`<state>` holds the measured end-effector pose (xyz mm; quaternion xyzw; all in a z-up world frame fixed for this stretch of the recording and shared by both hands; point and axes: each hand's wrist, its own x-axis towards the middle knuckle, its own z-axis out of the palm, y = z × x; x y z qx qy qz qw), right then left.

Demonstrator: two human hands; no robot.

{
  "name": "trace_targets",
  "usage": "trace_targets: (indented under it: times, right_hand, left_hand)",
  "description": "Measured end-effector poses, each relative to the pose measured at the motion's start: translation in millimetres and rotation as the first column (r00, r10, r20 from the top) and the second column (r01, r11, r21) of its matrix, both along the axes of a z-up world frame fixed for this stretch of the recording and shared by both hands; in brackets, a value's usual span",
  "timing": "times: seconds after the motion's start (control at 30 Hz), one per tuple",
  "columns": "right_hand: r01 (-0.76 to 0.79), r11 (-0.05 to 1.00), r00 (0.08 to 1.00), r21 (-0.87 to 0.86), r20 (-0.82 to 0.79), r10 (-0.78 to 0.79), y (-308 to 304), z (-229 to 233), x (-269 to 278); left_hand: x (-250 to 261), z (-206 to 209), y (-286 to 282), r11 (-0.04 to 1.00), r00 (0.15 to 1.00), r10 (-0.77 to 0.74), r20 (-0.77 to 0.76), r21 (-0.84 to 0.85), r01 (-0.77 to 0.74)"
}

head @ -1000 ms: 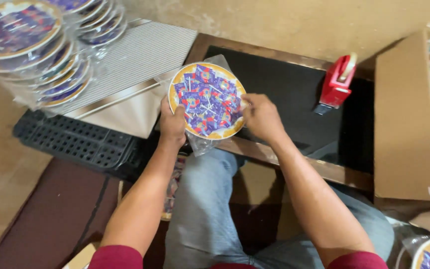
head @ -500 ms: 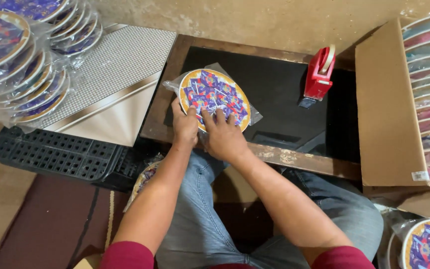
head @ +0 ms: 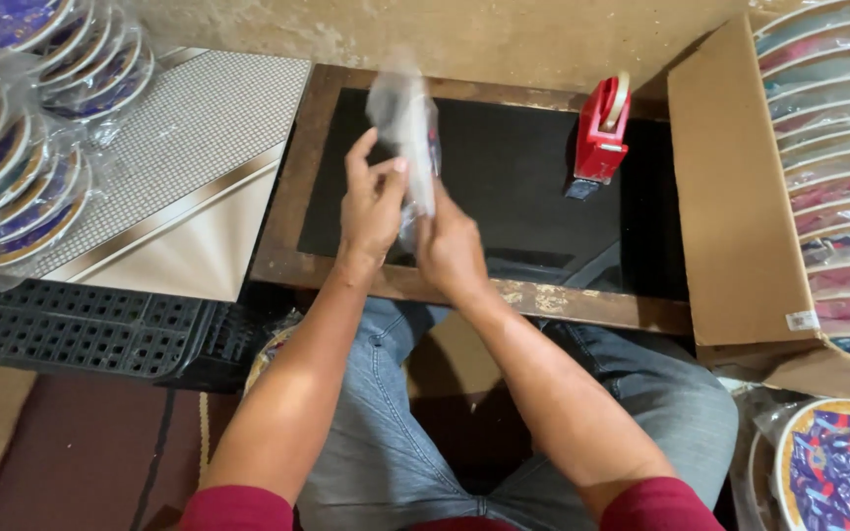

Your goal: The person places ceramic plates into plastic bags and seals the bags using tape from a dispenser.

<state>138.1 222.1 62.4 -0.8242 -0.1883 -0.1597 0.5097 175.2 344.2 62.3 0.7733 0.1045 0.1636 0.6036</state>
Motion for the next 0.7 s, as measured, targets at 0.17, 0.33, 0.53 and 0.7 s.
trace_targets:
  times: [0.17, 0.33, 0.53, 0.7]
  right_hand:
    - [0.22, 0.937, 0.972, 0.27, -0.142, -0.187, -32.6, -46.2, 35.0]
    - [0.412, 0.435, 0.858, 0.8, -0.502, 0.11, -56.5, -78.6, 54.4]
    - [0.623, 0.355, 0.705, 0.697, -0.697, 0.13, -81.9, -133.1, 49.7]
    - [0.643, 0.517, 0.626, 0.565, -0.777, 0.07, -79.0, -129.4, 30.9]
  left_hand:
    - [6.1, -16.8, -12.9, 0.96, 0.945, -0.253, 0.205, 0.171, 0.22]
    - [-4.9, -79.4, -12.5, 0.904, 0.995, -0.085, -0.051, 0.415, 0.098]
    - [-15.7, -133.3, -22.2, 0.878, 0.925, -0.206, -0.319, 0.357, 0.318]
    - [-0.7, -153.1, -33.4, 0.903, 0.945, -0.096, -0.312, 0.372, 0.214]
